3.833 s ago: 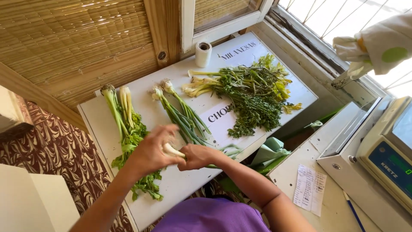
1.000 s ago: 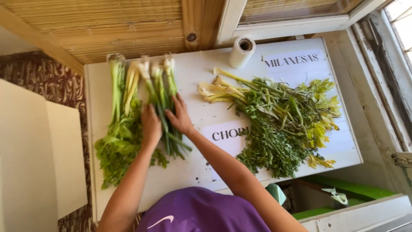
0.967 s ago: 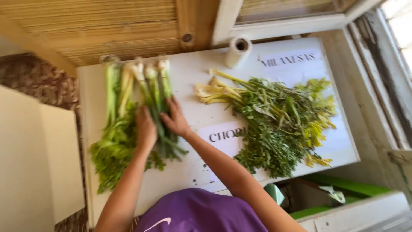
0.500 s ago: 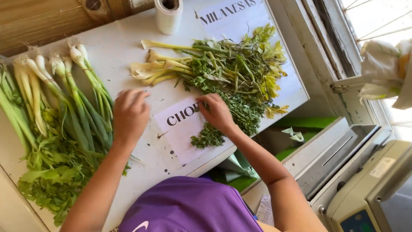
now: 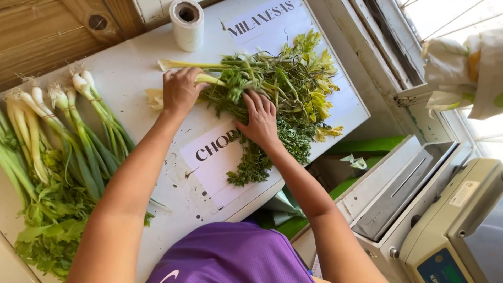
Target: Sorting, cleaning, and bundling various green herbs such as green onions and parsley on a preparation counter.
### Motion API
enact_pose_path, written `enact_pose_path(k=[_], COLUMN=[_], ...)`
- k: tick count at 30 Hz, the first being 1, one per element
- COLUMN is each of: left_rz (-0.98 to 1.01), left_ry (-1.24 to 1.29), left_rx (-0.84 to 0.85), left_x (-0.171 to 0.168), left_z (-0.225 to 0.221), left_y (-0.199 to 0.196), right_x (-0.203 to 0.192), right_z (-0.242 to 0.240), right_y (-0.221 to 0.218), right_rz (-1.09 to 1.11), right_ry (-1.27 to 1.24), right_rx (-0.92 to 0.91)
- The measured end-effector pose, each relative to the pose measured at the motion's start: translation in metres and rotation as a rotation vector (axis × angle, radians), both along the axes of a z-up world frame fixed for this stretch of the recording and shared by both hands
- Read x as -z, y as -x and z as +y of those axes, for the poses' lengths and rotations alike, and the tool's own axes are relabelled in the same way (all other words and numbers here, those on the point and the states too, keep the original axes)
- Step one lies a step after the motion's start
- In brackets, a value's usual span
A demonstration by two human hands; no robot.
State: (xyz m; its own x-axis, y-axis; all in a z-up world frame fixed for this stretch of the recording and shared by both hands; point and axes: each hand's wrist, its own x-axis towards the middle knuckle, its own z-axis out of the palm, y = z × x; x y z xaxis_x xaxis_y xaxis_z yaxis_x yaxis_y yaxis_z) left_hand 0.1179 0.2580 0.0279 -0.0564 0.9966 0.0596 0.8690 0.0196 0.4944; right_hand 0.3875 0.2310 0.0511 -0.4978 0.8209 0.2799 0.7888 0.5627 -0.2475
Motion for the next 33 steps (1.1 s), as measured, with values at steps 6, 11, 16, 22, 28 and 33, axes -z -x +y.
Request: enact_pose_path(k=[6,11,16,22,28,33], left_rz=[0.32,-0.423,-1.256,-1.332,-1.304,-1.46], left_ry=[-0.346,-0.06,0.218,-0.153,-0.264,-0.133], left_rx=[-0.17,-0.205,-0.133,-0.317,-0.172,0.137], left_x=[-0.045,-0.059,-0.063,-0.09,-0.106,-0.133], left_z=[-0.011,-0.085,-0.156,-0.171,-0.166,-0.169], left_y=[-0.001,-0.024,-0.072,-0.051,0.023,0.036], right_x=[-0.004,-0.058,-0.101,-0.107,-0.051,-0.016], right_z=[-0.019,-0.028,-0.066,-0.092,-0.02,-0.006], right_y=[0.006,0.005,0.02,0.063,0.052,0.063], right_rz=[-0.086,-0.032,0.131,0.362,0.325,0.546], right_ry=[0.023,-0.004,0.138,0.296,0.225,0.816], right_rx=[0.171,0.117,-0.025,-0.309,-0.378,-0.648])
